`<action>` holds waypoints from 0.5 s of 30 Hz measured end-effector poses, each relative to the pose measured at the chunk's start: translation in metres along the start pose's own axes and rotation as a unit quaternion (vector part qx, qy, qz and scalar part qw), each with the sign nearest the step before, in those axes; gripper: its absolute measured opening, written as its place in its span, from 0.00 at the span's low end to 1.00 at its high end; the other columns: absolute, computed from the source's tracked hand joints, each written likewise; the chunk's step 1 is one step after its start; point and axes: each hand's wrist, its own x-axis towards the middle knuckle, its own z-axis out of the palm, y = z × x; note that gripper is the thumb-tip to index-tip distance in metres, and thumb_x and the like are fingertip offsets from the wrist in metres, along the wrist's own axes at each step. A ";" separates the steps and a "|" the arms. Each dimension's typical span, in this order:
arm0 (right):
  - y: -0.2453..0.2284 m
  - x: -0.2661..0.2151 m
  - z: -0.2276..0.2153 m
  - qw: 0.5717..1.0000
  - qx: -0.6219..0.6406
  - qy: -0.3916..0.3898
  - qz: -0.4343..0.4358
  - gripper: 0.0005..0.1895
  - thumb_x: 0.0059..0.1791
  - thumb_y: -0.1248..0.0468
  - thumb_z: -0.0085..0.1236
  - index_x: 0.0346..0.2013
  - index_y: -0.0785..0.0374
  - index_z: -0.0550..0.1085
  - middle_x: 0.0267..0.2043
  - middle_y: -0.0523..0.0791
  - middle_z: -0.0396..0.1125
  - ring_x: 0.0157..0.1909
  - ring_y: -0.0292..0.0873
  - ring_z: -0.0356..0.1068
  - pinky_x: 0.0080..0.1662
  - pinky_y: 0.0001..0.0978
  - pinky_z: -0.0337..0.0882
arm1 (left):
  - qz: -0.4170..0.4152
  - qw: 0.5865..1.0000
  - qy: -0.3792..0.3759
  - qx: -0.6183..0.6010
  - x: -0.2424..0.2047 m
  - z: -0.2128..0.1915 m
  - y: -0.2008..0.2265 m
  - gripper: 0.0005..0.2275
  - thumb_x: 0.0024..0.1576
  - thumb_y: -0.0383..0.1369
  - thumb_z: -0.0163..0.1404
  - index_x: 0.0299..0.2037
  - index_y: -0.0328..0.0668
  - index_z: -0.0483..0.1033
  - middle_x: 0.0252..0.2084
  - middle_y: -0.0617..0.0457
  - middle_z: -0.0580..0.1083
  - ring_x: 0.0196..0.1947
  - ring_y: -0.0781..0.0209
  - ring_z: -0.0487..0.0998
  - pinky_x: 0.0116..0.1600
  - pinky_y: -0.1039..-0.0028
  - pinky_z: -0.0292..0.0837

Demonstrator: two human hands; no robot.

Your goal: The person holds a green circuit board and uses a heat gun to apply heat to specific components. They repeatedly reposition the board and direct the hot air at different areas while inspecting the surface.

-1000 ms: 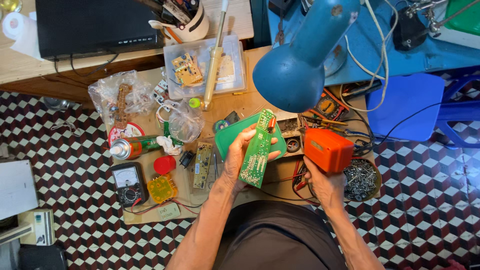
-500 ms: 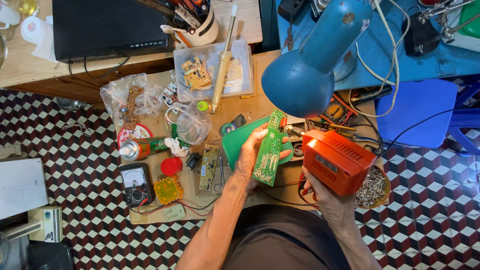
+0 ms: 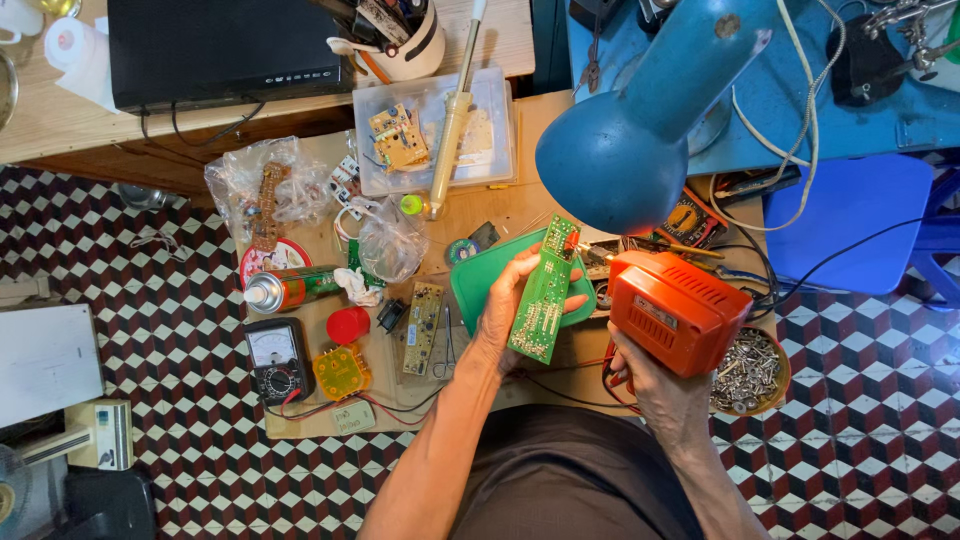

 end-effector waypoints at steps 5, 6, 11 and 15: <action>-0.010 0.005 -0.004 0.997 0.063 0.000 0.033 0.12 0.52 0.64 0.57 0.49 0.50 0.79 0.34 0.38 0.73 0.31 0.31 0.75 0.36 0.24 0.77 | 0.002 1.000 -0.008 -0.009 0.001 0.001 -0.001 0.23 0.62 0.38 0.44 0.66 0.36 0.63 0.57 0.46 0.70 0.55 0.53 0.74 0.58 0.56 0.78; -0.012 0.005 -0.004 0.990 0.109 -0.007 0.083 0.12 0.52 0.63 0.57 0.49 0.52 0.78 0.33 0.38 0.73 0.30 0.31 0.75 0.35 0.24 0.77 | 0.001 1.000 -0.006 -0.012 0.002 0.001 -0.002 0.23 0.62 0.38 0.44 0.66 0.36 0.64 0.56 0.46 0.70 0.55 0.53 0.74 0.57 0.56 0.78; -0.018 0.009 -0.004 0.973 0.192 0.010 0.125 0.13 0.50 0.64 0.59 0.50 0.58 0.77 0.32 0.41 0.73 0.30 0.33 0.75 0.32 0.26 0.79 | -0.010 0.999 0.021 -0.022 0.005 0.000 -0.004 0.23 0.61 0.38 0.44 0.65 0.37 0.64 0.56 0.46 0.71 0.55 0.53 0.75 0.57 0.56 0.79; -0.014 0.007 -0.004 0.981 0.167 0.005 0.101 0.12 0.51 0.64 0.58 0.50 0.57 0.78 0.31 0.40 0.73 0.30 0.33 0.75 0.33 0.24 0.81 | -0.004 1.000 0.011 -0.027 0.004 -0.002 -0.005 0.23 0.61 0.39 0.44 0.65 0.37 0.64 0.56 0.46 0.71 0.55 0.52 0.75 0.57 0.55 0.78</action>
